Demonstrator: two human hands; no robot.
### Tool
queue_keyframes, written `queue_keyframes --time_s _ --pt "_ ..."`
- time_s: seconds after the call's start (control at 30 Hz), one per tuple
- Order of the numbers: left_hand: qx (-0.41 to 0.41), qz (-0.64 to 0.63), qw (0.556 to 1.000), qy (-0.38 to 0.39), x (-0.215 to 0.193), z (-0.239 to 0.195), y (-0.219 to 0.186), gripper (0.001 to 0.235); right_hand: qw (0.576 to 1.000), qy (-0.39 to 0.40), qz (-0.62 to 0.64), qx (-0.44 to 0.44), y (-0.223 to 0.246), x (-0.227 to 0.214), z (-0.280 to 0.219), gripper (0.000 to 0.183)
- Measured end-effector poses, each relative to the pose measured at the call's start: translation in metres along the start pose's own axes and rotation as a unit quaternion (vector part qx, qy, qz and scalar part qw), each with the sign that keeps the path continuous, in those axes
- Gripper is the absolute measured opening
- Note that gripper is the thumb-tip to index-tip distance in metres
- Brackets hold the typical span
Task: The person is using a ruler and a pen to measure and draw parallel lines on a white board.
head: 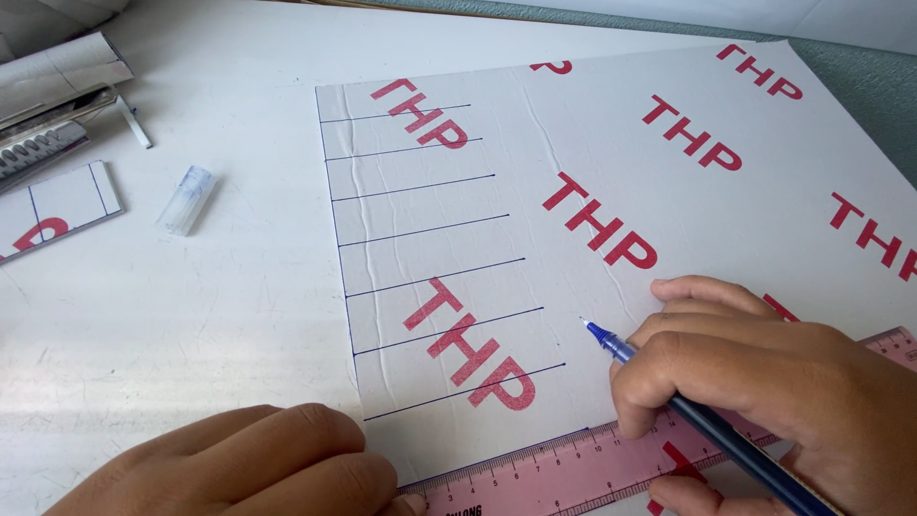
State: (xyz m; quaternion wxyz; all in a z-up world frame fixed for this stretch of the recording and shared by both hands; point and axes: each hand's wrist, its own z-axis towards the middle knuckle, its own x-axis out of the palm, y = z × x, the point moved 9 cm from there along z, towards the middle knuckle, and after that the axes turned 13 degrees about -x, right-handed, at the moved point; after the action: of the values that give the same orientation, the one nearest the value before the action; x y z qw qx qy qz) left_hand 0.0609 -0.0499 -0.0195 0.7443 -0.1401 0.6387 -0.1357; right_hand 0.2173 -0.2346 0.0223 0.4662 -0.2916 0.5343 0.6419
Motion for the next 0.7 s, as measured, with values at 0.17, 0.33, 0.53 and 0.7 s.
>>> queue_keyframes --time_s 0.17,0.33,0.53,0.7 --pt "-0.007 0.002 1.0 -0.003 0.0 0.002 -0.001 0.034 1.0 0.005 -0.001 0.0 -0.005 0.002 -0.004 0.016" --pt "-0.022 0.01 1.0 -0.009 -0.004 0.004 0.001 0.035 1.0 0.01 0.0 -0.008 -0.012 0.007 -0.007 0.015" --pt "0.004 -0.04 0.999 0.015 -0.009 0.009 -0.003 0.034 1.0 0.016 -0.007 -0.008 -0.016 0.009 -0.009 0.017" --pt "0.099 -0.021 0.995 -0.015 -0.02 0.008 -0.021 0.04 0.999 -0.014 -0.041 -0.02 0.0 0.009 0.0 0.013"
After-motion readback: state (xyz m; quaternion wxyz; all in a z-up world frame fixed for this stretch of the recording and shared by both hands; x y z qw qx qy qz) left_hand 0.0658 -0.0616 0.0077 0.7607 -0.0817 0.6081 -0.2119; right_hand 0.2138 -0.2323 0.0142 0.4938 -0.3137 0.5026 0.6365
